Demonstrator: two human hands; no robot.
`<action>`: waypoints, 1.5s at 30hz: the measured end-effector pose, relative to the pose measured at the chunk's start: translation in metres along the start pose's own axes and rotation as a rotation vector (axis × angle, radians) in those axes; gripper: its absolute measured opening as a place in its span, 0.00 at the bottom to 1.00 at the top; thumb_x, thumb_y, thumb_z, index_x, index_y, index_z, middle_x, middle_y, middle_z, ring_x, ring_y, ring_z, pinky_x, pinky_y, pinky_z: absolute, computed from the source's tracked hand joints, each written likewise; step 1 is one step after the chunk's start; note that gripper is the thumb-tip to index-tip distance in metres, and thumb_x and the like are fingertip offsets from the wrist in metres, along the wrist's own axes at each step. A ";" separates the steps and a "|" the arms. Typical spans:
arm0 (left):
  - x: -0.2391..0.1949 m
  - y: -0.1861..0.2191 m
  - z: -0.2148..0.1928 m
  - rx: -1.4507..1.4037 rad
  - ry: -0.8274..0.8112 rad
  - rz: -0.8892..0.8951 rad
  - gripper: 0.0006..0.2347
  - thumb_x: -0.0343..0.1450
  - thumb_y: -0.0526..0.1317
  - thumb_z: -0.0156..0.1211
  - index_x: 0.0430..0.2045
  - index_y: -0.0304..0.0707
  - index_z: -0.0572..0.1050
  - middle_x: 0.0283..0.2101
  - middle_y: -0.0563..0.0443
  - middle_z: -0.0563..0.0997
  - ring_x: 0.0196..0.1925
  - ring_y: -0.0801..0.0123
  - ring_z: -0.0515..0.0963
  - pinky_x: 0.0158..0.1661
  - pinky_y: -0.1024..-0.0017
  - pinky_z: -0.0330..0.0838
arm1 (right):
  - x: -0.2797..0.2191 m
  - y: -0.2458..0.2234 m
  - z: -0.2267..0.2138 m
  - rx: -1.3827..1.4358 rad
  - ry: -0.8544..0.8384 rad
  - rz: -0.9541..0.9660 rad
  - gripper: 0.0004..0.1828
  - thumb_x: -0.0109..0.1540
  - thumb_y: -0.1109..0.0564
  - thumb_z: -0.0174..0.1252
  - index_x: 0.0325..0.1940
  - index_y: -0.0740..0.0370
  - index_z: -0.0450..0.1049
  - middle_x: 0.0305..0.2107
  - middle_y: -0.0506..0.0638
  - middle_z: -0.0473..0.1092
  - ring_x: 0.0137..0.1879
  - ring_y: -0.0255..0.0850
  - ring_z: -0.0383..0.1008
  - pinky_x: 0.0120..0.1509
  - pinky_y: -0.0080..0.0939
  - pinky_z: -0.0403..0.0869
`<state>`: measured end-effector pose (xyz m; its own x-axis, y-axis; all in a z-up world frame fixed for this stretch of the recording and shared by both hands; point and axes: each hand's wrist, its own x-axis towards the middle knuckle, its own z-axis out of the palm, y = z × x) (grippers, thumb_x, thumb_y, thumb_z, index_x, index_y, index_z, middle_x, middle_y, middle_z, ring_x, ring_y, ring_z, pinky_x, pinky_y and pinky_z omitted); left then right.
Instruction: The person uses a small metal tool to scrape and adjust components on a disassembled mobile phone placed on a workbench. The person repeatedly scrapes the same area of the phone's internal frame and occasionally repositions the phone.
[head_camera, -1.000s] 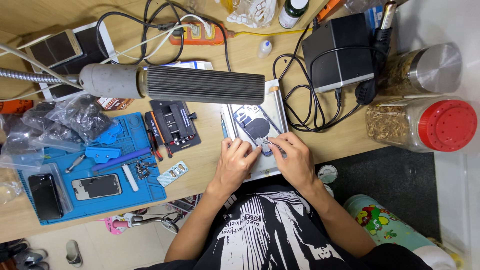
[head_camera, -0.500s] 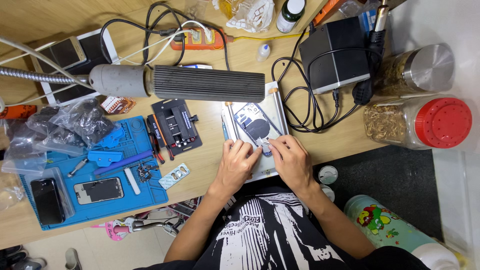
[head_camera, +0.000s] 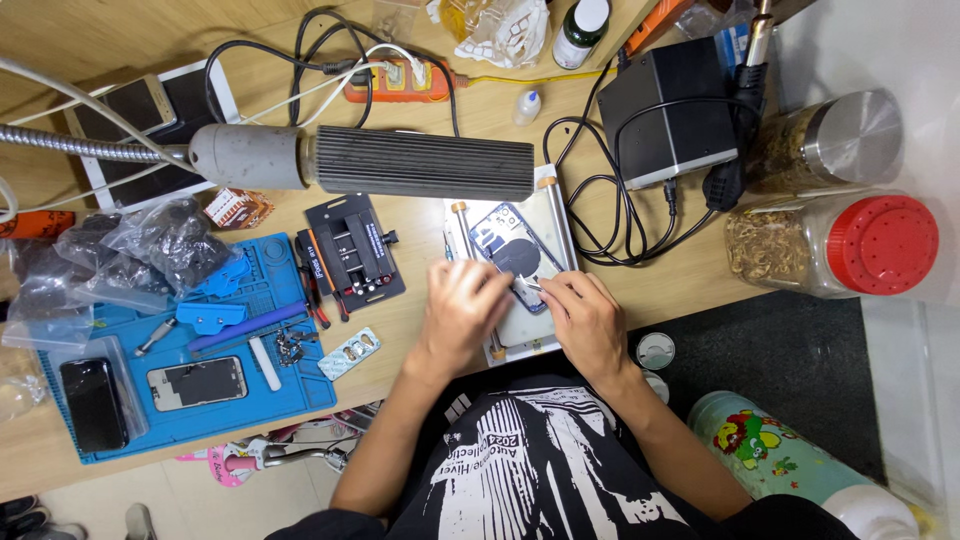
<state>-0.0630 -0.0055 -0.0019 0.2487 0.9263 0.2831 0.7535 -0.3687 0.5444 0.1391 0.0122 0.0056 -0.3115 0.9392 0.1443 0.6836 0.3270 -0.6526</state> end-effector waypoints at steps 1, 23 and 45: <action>0.009 -0.007 -0.007 -0.013 -0.011 -0.014 0.19 0.63 0.37 0.75 0.47 0.40 0.77 0.43 0.50 0.74 0.51 0.60 0.73 0.54 0.56 0.60 | 0.001 0.001 0.000 0.005 0.002 -0.003 0.06 0.60 0.63 0.64 0.42 0.63 0.80 0.35 0.50 0.74 0.42 0.47 0.76 0.46 0.44 0.74; 0.090 -0.048 0.007 0.031 -0.288 0.299 0.15 0.68 0.40 0.61 0.48 0.37 0.82 0.51 0.38 0.72 0.58 0.45 0.73 0.53 0.53 0.68 | 0.002 0.003 0.002 0.009 -0.022 -0.003 0.08 0.60 0.64 0.65 0.43 0.64 0.80 0.34 0.51 0.74 0.42 0.47 0.76 0.45 0.43 0.75; 0.083 -0.046 0.004 0.088 -0.318 0.293 0.22 0.60 0.33 0.68 0.50 0.47 0.81 0.48 0.38 0.74 0.57 0.44 0.75 0.50 0.50 0.69 | -0.006 0.000 0.010 0.098 0.007 0.146 0.10 0.60 0.63 0.65 0.45 0.67 0.79 0.36 0.55 0.75 0.40 0.50 0.78 0.44 0.43 0.76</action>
<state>-0.0747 0.0888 -0.0066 0.6242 0.7665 0.1513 0.6686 -0.6242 0.4042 0.1341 0.0052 -0.0024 -0.2084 0.9769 0.0474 0.6535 0.1752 -0.7364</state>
